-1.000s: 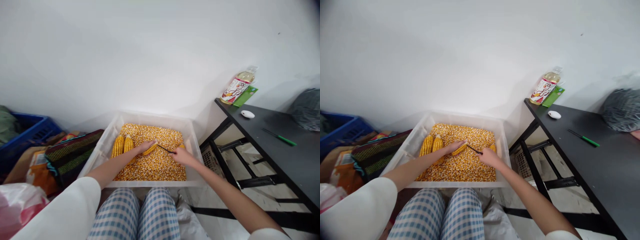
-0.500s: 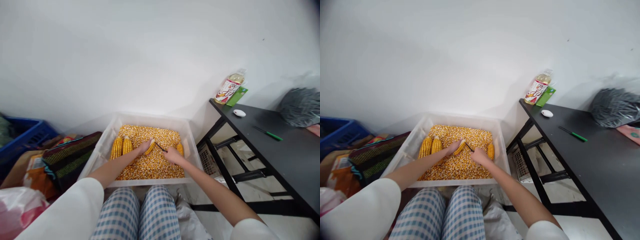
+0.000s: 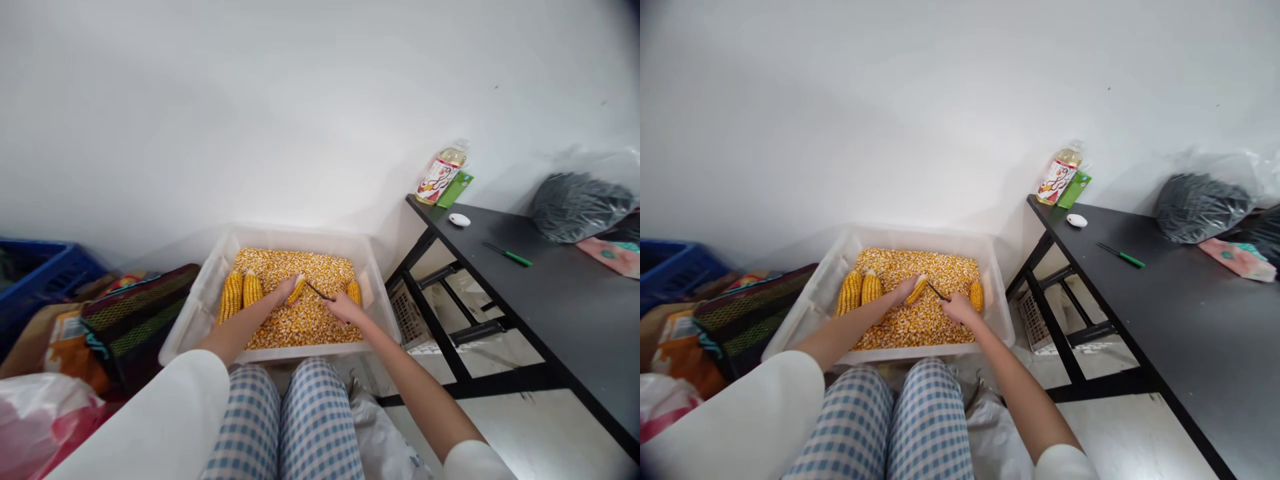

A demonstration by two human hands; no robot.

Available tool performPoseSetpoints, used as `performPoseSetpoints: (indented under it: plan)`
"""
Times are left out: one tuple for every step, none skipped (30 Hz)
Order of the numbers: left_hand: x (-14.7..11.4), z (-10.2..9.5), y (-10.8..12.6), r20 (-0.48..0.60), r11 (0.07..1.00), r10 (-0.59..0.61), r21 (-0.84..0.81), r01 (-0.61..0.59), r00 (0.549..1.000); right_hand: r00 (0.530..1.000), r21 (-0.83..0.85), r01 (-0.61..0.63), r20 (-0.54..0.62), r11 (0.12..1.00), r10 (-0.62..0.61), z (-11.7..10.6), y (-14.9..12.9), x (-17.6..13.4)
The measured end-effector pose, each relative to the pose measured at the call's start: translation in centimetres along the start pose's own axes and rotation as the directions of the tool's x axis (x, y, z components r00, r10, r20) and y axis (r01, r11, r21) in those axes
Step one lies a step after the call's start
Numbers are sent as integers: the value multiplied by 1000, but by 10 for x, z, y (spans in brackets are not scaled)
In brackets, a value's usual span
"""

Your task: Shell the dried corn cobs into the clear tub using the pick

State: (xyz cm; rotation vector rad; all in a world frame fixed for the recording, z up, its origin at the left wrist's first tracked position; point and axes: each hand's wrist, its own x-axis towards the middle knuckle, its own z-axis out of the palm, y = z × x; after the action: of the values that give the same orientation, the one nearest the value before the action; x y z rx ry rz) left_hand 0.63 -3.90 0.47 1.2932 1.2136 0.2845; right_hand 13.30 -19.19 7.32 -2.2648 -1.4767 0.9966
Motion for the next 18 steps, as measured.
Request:
performPoseSetpoints:
  plan:
    - [1, -1, -2, 12, 1000, 11, -18, -10, 1000, 999, 27, 10, 30, 1000, -11, -6, 5, 0]
    - [3, -1, -3, 25, 999, 25, -32, -24, 999, 999, 48, 15, 48, 999, -18, -12, 10, 1]
    - [6, -2, -5, 39, 998, 32, -52, -30, 999, 998, 64, 18, 54, 998, -22, -17, 14, 2]
    - [8, -3, -7, 53, 997, 33, -68, -29, 998, 998, 75, 15, 53, 997, -19, -21, 17, 4]
    - [10, -3, -8, 68, 997, 30, -79, -25, 997, 999, 81, 5, 51, 997, -9, -24, 19, 6]
    - [11, -4, -9, 81, 996, 22, -85, -15, 996, 998, 86, -5, 55, 996, 0, -26, 21, 8]
    - [12, -4, -10, 91, 996, 11, -85, -3, 996, 998, 89, -10, 64, 996, 4, -28, 23, 10]
    - [12, -4, -10, 100, 997, 1, -80, 7, 995, 997, 93, -8, 77, 996, 1, -29, 24, 12]
    - [12, -4, -10, 106, 998, -8, -68, 15, 994, 996, 97, -3, 92, 995, -6, -31, 25, 14]
    - [11, -4, -9, 110, 998, -15, -53, 21, 994, 995, 104, 8, 102, 995, -19, -31, 26, 15]
    - [11, -4, -9, 109, 999, -19, -40, 24, 994, 994, 110, 20, 107, 994, -32, -32, 27, 16]
    - [11, -4, -9, 106, 999, -17, -35, 21, 994, 993, 117, 28, 109, 993, -41, -32, 28, 17]
    - [11, -4, -9, 104, 999, -10, -36, 14, 995, 993, 125, 29, 111, 992, -43, -31, 28, 17]
    - [12, -5, -10, 108, 999, -4, -40, 8, 994, 993, 135, 23, 114, 991, -39, -31, 29, 17]
    - [13, -5, -11, 117, 999, 3, -45, 2, 993, 992, 145, 17, 118, 989, -34, -30, 29, 17]
    - [15, -5, -12, 129, 999, 13, -49, -6, 992, 992, 154, 12, 122, 988, -31, -30, 29, 17]
    - [17, -6, -14, 141, 999, 22, -49, -15, 990, 992, 159, 7, 126, 987, -27, -30, 29, 17]
    - [18, -6, -16, 150, 999, 30, -44, -23, 988, 991, 159, 5, 131, 987, -26, -31, 29, 17]
